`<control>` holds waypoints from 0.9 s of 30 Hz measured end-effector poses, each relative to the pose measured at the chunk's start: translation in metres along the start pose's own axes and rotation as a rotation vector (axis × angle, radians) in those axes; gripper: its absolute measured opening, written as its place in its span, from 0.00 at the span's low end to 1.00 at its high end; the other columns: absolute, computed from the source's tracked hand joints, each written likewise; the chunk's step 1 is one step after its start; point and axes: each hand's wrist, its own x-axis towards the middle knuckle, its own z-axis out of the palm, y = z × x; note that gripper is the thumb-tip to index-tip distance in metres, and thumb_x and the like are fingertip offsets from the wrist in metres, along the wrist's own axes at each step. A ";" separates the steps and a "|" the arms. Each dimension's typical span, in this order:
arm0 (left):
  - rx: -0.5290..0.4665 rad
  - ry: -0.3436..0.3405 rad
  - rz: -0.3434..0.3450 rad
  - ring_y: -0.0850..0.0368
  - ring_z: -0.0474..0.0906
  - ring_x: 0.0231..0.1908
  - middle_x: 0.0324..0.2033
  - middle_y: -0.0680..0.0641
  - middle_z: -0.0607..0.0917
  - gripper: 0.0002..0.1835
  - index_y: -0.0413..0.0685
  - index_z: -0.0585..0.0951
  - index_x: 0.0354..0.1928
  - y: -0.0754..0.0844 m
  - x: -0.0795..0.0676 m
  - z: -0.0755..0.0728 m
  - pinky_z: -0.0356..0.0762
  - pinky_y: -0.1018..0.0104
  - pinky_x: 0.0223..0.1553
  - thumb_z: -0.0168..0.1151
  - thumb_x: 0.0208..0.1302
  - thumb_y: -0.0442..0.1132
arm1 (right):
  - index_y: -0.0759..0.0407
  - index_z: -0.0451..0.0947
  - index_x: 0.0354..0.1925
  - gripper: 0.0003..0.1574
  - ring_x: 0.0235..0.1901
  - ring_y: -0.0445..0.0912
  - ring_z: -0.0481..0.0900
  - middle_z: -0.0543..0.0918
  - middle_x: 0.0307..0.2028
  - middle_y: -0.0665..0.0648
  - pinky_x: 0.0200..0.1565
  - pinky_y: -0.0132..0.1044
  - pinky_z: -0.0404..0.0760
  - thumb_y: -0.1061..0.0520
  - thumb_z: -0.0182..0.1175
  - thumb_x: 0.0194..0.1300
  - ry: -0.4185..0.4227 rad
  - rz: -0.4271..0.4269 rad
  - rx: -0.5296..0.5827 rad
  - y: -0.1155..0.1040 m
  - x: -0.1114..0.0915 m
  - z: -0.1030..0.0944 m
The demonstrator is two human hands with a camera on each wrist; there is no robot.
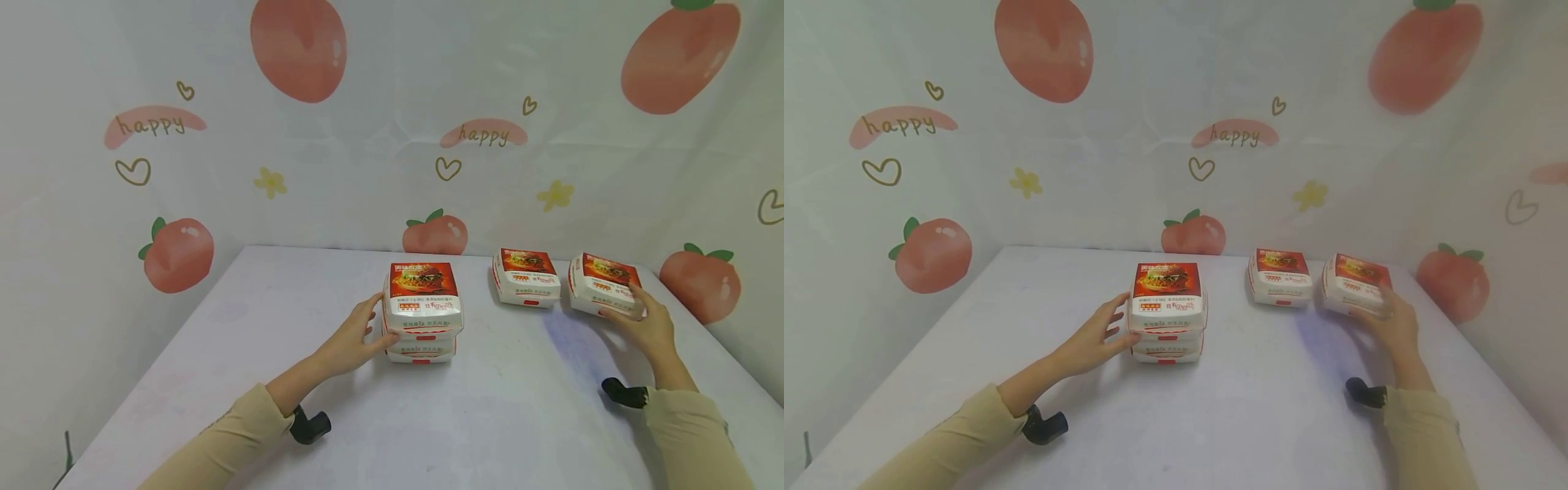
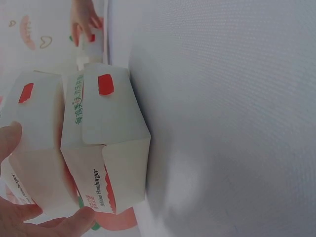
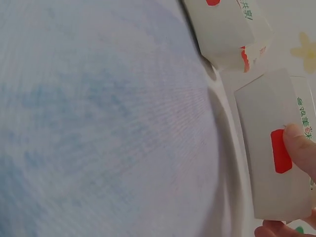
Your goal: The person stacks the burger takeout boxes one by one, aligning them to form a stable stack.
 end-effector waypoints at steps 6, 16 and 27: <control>-0.005 -0.004 0.004 0.41 0.57 0.68 0.69 0.38 0.57 0.44 0.46 0.49 0.72 0.000 0.000 0.000 0.68 0.46 0.63 0.62 0.61 0.46 | 0.65 0.46 0.71 0.51 0.67 0.73 0.48 0.51 0.66 0.80 0.63 0.70 0.52 0.49 0.61 0.61 0.007 -0.007 0.023 -0.004 -0.001 -0.003; -0.009 -0.001 -0.012 0.42 0.59 0.68 0.68 0.39 0.57 0.45 0.47 0.49 0.73 0.000 0.000 0.000 0.69 0.46 0.63 0.63 0.61 0.47 | 0.65 0.47 0.71 0.52 0.48 0.66 0.63 0.55 0.65 0.78 0.36 0.41 0.69 0.46 0.62 0.60 0.032 -0.020 -0.033 -0.013 -0.001 -0.011; -0.009 0.000 -0.007 0.42 0.58 0.68 0.69 0.39 0.57 0.44 0.47 0.49 0.72 0.000 0.000 0.000 0.69 0.46 0.63 0.63 0.61 0.47 | 0.62 0.49 0.71 0.51 0.63 0.68 0.58 0.56 0.68 0.74 0.53 0.64 0.70 0.49 0.64 0.59 0.066 -0.059 0.018 -0.028 -0.005 -0.015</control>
